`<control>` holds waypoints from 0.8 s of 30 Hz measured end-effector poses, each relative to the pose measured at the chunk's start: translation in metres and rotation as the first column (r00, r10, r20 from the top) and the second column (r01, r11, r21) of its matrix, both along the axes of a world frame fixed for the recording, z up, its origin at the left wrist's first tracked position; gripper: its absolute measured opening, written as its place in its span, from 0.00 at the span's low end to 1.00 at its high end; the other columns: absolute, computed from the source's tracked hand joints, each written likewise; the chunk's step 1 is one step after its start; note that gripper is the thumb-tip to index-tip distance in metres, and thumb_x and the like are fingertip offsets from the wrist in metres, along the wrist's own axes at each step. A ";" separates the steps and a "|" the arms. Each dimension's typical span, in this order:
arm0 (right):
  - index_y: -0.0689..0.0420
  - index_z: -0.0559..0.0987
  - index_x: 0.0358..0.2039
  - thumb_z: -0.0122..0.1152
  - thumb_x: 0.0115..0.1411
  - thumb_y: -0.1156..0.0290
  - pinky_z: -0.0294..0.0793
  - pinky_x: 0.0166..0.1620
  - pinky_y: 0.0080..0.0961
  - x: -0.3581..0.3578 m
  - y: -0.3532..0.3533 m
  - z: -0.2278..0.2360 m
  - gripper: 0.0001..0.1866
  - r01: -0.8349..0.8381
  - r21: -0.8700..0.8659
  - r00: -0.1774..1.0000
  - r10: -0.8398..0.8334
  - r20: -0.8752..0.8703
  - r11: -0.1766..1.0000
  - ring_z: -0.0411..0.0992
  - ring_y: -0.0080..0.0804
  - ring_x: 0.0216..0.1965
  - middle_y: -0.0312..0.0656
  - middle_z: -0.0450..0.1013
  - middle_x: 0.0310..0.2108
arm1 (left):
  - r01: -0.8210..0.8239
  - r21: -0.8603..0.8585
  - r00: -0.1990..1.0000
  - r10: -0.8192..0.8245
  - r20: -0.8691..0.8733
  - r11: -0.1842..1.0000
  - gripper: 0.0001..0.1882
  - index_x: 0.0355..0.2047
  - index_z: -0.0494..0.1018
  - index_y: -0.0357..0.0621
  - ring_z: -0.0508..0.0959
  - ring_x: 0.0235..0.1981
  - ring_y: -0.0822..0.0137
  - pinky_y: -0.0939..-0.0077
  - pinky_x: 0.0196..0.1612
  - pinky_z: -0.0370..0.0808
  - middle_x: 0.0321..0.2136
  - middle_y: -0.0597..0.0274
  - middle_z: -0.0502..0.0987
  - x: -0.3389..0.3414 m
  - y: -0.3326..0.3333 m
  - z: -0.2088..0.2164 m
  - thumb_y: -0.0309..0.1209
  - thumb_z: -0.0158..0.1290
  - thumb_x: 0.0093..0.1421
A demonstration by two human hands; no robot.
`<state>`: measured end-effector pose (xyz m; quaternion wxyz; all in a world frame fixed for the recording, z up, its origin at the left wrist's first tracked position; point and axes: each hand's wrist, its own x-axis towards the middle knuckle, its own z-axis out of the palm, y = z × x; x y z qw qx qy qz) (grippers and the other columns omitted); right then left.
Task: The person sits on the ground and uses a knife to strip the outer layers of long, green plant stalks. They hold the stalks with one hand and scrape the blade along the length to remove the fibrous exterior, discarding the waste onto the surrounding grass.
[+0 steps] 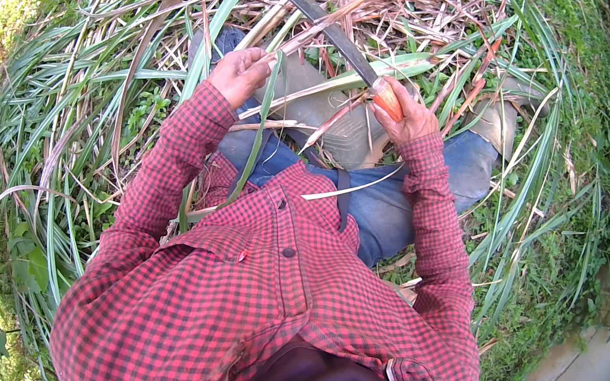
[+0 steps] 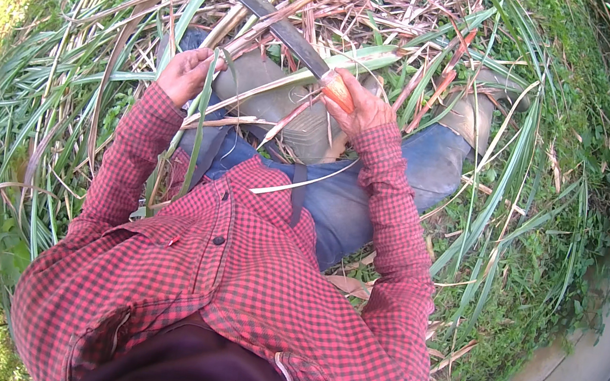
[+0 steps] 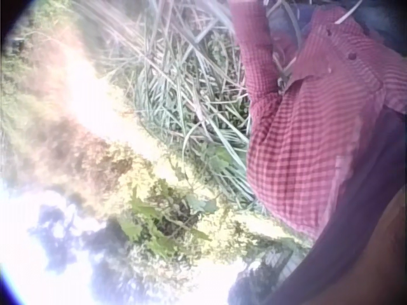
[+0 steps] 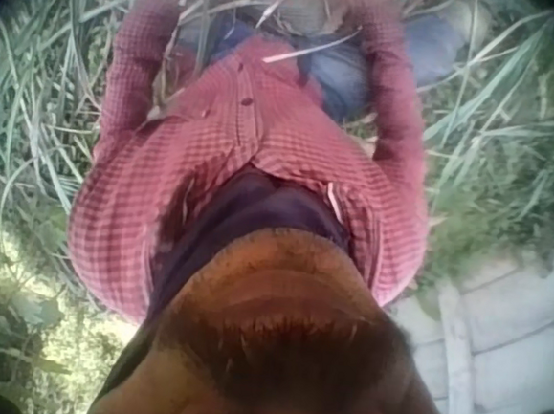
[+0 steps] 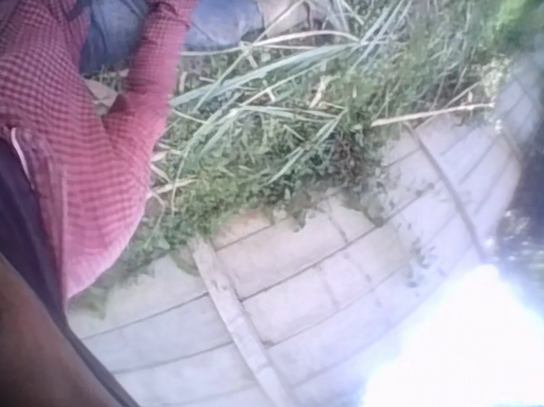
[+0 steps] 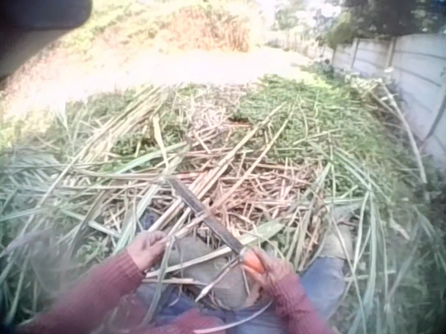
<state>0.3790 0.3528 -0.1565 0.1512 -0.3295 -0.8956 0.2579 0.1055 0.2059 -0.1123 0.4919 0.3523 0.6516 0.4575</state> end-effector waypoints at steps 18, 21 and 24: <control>0.43 0.63 0.54 0.49 0.54 0.45 0.72 0.39 0.41 0.025 0.014 0.025 0.29 -0.015 0.100 0.985 -0.002 0.171 0.995 0.73 0.50 0.35 0.50 0.74 0.34 | -0.039 0.001 0.977 0.039 -0.211 0.999 0.13 0.26 0.71 0.35 0.62 0.16 0.80 0.86 0.20 0.58 0.14 0.72 0.65 0.024 -0.002 0.020 0.33 0.46 0.59; 0.43 0.63 0.54 0.49 0.54 0.45 0.72 0.40 0.43 0.033 0.039 0.001 0.29 0.101 0.064 0.989 -0.107 0.097 0.993 0.73 0.51 0.36 0.50 0.74 0.34 | -0.054 0.025 0.975 0.058 -0.213 0.998 0.12 0.27 0.71 0.35 0.62 0.17 0.81 0.86 0.21 0.58 0.15 0.73 0.65 0.032 -0.009 0.032 0.33 0.45 0.60; 0.42 0.66 0.52 0.52 0.51 0.42 0.74 0.38 0.41 0.045 0.056 0.000 0.30 0.409 -0.050 0.903 -0.396 0.164 0.911 0.73 0.49 0.36 0.50 0.74 0.35 | -0.055 0.030 0.991 0.058 -0.121 0.998 0.12 0.28 0.71 0.35 0.61 0.16 0.82 0.86 0.20 0.56 0.15 0.73 0.64 0.040 -0.028 0.037 0.33 0.45 0.60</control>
